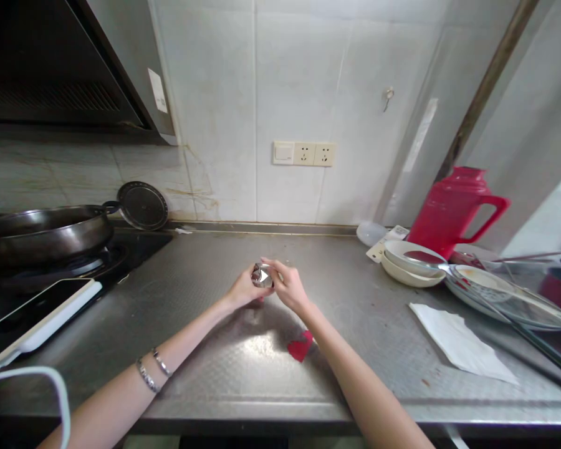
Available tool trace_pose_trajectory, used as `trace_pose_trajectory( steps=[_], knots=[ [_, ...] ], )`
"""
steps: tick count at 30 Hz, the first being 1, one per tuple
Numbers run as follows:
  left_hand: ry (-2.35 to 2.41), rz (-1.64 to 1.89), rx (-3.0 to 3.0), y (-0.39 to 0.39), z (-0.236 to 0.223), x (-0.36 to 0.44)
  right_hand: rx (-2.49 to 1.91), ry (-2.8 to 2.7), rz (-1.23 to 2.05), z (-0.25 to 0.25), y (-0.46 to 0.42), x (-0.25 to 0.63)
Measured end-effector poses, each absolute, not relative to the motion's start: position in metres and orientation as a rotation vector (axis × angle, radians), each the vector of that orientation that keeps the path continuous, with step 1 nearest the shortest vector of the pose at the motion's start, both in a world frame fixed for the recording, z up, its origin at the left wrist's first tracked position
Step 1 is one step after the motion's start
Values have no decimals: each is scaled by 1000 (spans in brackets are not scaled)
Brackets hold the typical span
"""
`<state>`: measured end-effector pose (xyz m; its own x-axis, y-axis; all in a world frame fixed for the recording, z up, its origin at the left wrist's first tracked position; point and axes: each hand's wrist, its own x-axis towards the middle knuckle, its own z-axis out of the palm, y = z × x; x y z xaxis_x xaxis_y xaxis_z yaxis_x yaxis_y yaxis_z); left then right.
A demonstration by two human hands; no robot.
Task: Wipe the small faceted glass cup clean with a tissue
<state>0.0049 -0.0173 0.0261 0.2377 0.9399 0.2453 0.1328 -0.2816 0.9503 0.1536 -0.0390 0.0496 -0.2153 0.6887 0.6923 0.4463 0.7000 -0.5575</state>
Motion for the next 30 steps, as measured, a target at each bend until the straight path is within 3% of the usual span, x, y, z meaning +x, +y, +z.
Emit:
trace_pose_trajectory(
  steps=[9, 19, 25, 30],
  knots=[
    [1023, 1136, 1541, -14, 26, 8, -610, -2172, -87, 49, -43, 152],
    [934, 1112, 1447, -28, 39, 9, -923, -1535, 144, 54, -40, 157],
    [850, 1070, 1421, -32, 41, 12, -886, -1778, 280, 51, -36, 156],
    [854, 1047, 1342, -35, 44, 13, -776, -1855, 184, 50, -41, 155]
  ],
)
